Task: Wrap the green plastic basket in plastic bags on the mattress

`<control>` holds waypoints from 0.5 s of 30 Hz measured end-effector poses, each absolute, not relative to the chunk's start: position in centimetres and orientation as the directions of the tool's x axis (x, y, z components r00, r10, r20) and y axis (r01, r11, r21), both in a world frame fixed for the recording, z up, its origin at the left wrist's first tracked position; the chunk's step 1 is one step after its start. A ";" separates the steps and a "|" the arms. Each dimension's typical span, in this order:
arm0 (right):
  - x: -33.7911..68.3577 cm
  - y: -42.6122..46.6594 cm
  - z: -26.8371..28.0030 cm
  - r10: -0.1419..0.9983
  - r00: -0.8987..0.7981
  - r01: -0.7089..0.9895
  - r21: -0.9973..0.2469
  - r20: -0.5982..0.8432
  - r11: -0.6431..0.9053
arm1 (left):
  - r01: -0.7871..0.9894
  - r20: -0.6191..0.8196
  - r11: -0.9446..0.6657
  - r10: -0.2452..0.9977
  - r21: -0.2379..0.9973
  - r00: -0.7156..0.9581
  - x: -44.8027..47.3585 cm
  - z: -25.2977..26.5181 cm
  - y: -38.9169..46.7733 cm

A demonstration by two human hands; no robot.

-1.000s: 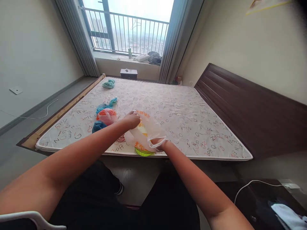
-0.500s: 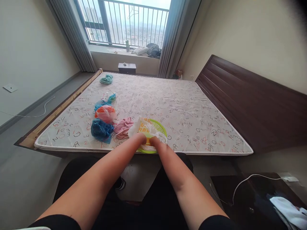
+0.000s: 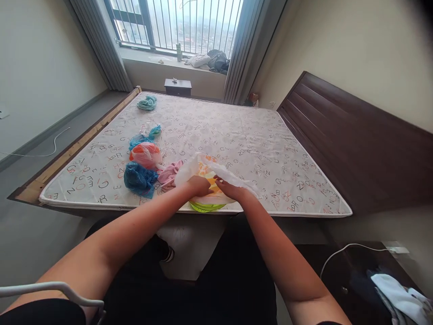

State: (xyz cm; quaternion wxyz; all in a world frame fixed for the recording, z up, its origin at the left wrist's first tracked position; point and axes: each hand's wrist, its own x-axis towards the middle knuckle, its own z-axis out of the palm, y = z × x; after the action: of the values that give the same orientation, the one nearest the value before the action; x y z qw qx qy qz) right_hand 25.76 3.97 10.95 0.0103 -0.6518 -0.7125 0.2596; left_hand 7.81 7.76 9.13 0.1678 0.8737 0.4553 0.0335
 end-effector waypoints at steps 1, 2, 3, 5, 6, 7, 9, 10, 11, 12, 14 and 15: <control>26.5 3.6 11.4 0.921 -0.130 0.926 -0.376 -0.368 -0.019 | 0.783 -0.167 -0.556 0.775 0.279 0.610 7.3 9.6 8.2; 27.1 3.3 11.6 0.902 -0.109 0.932 -0.359 -0.418 -0.054 | 0.767 -0.212 -0.594 0.739 0.241 0.639 6.8 10.1 8.6; 27.6 3.0 11.6 0.886 -0.090 0.935 -0.345 -0.455 -0.082 | 0.738 -0.214 -0.636 0.707 0.225 0.674 6.3 10.8 8.9; 28.2 2.8 11.0 0.877 -0.093 0.930 -0.357 -0.471 -0.093 | 0.654 -0.070 -0.700 0.666 0.286 0.743 5.3 12.1 8.7; 28.3 2.8 10.5 0.880 -0.119 0.919 -0.386 -0.459 -0.077 | 0.606 0.036 -0.717 0.655 0.346 0.755 4.7 12.7 8.3; 28.4 2.8 10.0 0.883 -0.146 0.908 -0.415 -0.445 -0.059 | 0.558 0.148 -0.721 0.657 0.411 0.739 4.0 13.1 7.8; 28.4 3.0 9.1 0.888 -0.185 0.895 -0.446 -0.420 -0.024 | 0.491 0.354 -0.678 0.719 0.547 0.599 2.2 13.7 6.6; 28.4 3.0 8.9 0.891 -0.193 0.894 -0.448 -0.412 -0.013 | 0.469 0.418 -0.632 0.768 0.616 0.485 1.2 13.8 6.1; 28.5 3.0 8.7 0.893 -0.197 0.894 -0.449 -0.404 -0.006 | 0.451 0.440 -0.571 0.819 0.686 0.369 0.0 14.0 5.6; 28.5 2.9 8.8 0.894 -0.203 0.891 -0.454 -0.399 0.000 | 0.432 0.413 -0.500 0.865 0.750 0.284 -1.3 14.2 5.2; 28.4 2.7 9.1 0.894 -0.207 0.884 -0.468 -0.398 -0.003 | 0.443 0.251 -0.357 0.926 0.822 0.282 -3.9 14.9 4.4; 28.3 2.5 9.4 0.892 -0.207 0.885 -0.465 -0.402 -0.005 | 0.498 0.159 -0.317 0.929 0.807 0.334 -4.8 15.5 3.9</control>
State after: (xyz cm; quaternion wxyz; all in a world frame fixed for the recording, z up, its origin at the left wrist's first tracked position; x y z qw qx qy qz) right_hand 28.31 2.50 9.38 0.0053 -0.6298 -0.7054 0.3250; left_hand -4.85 3.93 15.49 0.3349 0.7450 0.4789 0.3217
